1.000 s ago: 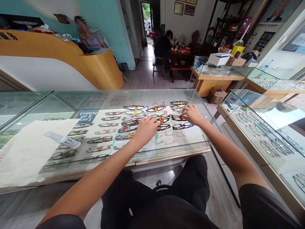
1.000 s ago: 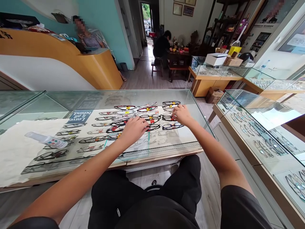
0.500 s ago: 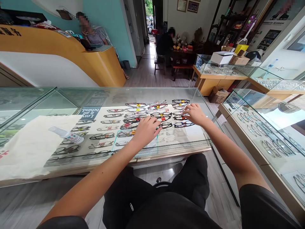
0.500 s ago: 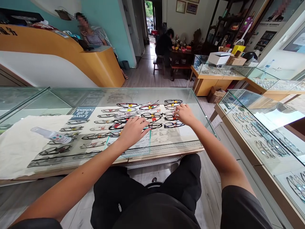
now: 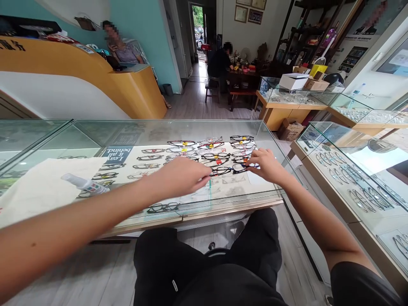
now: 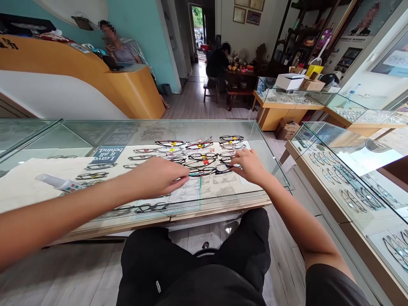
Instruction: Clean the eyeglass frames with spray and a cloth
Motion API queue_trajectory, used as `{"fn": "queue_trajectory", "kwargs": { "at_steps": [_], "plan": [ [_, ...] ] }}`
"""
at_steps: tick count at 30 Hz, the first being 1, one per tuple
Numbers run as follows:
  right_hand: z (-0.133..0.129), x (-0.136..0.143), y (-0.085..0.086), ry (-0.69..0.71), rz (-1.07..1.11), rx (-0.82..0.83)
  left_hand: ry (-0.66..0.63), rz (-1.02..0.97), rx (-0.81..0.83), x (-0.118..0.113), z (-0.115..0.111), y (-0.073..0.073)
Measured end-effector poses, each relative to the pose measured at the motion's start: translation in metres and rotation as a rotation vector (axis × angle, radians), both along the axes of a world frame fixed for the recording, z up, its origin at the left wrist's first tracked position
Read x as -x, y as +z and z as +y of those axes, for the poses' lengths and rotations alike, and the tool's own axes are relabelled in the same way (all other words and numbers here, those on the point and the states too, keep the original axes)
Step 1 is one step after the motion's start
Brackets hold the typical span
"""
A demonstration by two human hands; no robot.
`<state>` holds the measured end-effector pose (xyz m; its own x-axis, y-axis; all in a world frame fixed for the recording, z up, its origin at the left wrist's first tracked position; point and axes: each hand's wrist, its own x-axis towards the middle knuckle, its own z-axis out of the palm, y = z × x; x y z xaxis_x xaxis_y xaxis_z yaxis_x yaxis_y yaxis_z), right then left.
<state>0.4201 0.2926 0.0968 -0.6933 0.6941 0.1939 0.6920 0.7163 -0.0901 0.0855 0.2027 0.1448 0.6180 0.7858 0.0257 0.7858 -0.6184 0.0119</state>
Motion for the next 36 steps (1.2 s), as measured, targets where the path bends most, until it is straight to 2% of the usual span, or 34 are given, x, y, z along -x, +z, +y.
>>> {"fn": "queue_trajectory", "kwargs": {
  "at_steps": [3, 5, 7, 10, 12, 15, 18, 20, 25, 27, 31, 36],
  "plan": [
    [-0.008, 0.016, 0.024, 0.012, 0.171, -0.182, 0.1, 0.018, -0.089, 0.015, 0.041, 0.023],
    [-0.01, 0.032, 0.032, 0.031, 0.287, -0.297, 0.175, -0.048, -0.181, 0.025, 0.07, 0.027],
    [-0.009, 0.051, 0.033, 0.076, 0.413, -0.371, 0.261, -0.339, -0.269, 0.035, 0.091, 0.021],
    [-0.001, 0.075, 0.024, 0.138, 0.576, -0.402, 0.381, -0.791, -0.301, 0.042, 0.102, 0.002],
    [0.006, 0.088, 0.017, 0.148, 0.651, -0.388, 0.387, -1.043, -0.209, 0.037, 0.101, -0.013],
    [0.019, 0.105, 0.009, 0.148, 0.71, -0.345, 0.319, -1.165, 0.004, 0.021, 0.097, -0.031],
    [0.032, 0.119, 0.004, 0.196, 0.758, -0.3, 0.212, -1.308, 0.324, 0.008, 0.094, -0.04],
    [0.037, 0.125, 0.001, 0.243, 0.794, -0.261, 0.191, -1.391, 0.427, 0.005, 0.091, -0.044],
    [0.037, 0.134, -0.009, 0.377, 0.879, -0.099, 0.294, -1.55, 0.45, 0.006, 0.085, -0.053],
    [0.032, 0.135, -0.014, 0.361, 1.004, 0.024, 0.331, -1.601, 0.414, 0.005, 0.086, -0.057],
    [0.032, 0.136, -0.023, 0.18, 1.324, 0.401, 0.373, -1.607, 0.321, 0.001, 0.088, -0.062],
    [0.047, 0.136, -0.031, 0.172, 1.334, 0.853, 0.419, -1.547, 0.273, -0.006, 0.084, -0.063]
  ]
}}
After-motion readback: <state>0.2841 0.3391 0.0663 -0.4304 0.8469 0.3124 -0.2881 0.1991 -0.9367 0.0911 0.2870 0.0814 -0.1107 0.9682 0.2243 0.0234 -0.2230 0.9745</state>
